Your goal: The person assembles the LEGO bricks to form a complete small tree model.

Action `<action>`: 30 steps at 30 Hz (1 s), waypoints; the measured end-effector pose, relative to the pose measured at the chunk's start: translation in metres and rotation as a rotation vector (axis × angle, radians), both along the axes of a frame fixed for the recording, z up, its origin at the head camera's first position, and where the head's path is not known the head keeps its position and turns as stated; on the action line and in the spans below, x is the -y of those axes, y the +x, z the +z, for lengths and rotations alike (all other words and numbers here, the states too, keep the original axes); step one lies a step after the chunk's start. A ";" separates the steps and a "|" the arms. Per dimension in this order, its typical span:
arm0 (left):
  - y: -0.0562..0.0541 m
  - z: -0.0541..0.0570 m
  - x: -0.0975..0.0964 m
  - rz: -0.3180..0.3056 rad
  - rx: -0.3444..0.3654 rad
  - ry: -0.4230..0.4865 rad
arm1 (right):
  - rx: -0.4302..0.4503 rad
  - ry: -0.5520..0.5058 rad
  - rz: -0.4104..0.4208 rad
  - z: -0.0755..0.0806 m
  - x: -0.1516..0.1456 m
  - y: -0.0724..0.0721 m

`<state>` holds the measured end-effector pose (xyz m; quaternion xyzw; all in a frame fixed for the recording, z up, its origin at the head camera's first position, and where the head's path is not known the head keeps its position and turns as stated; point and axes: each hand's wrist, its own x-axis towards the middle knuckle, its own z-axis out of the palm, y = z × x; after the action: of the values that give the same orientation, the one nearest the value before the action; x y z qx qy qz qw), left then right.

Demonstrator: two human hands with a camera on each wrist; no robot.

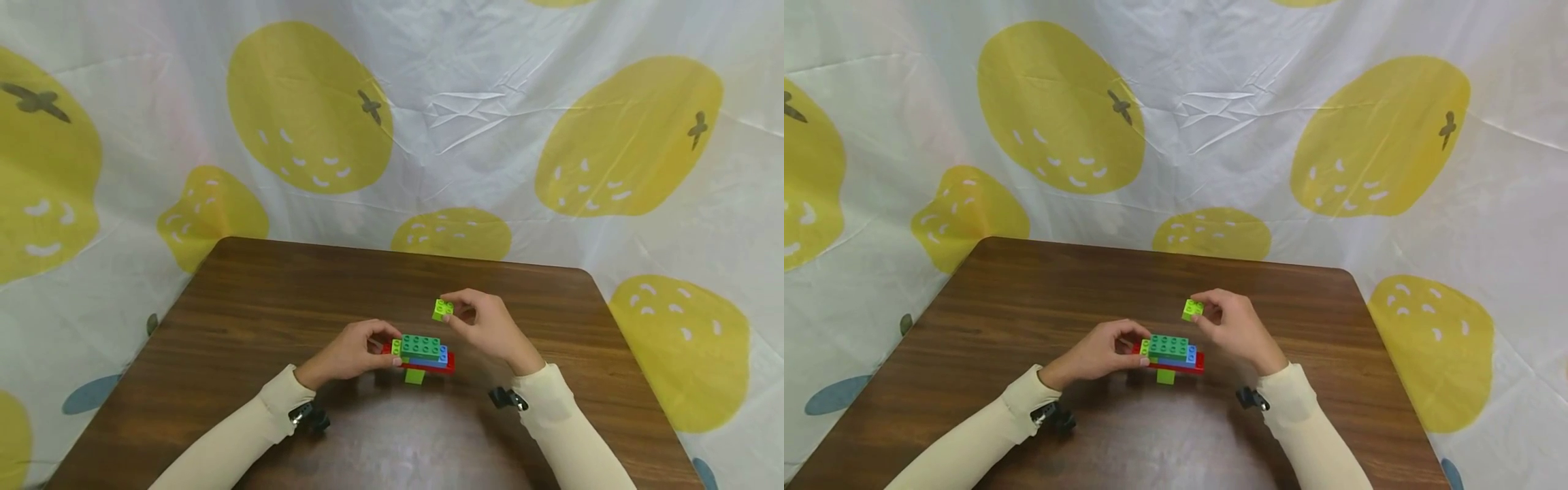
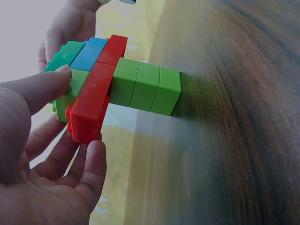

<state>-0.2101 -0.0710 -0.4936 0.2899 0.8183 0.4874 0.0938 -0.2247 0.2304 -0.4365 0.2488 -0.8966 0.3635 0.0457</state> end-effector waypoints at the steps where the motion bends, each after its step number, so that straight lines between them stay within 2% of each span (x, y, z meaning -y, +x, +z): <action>1: 0.000 0.000 0.000 -0.001 0.000 0.003 | -0.006 -0.004 0.009 0.001 0.000 0.003; 10: -0.001 -0.002 0.002 -0.003 0.016 0.017 | -0.052 -0.021 0.112 0.005 0.009 0.021; 19: 0.000 -0.003 0.004 -0.006 0.028 0.033 | -0.126 0.009 0.208 0.002 0.023 0.029; 24: 0.001 -0.004 0.004 -0.005 0.012 0.029 | -0.154 0.035 0.232 -0.002 0.029 0.033; 30: 0.002 -0.002 0.004 -0.001 -0.012 0.012 | -0.183 0.016 0.235 -0.004 0.034 0.034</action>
<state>-0.2081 -0.0748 -0.4957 0.2940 0.8157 0.4905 0.0874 -0.1905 0.1967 -0.4405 0.3844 -0.8563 0.3349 0.0822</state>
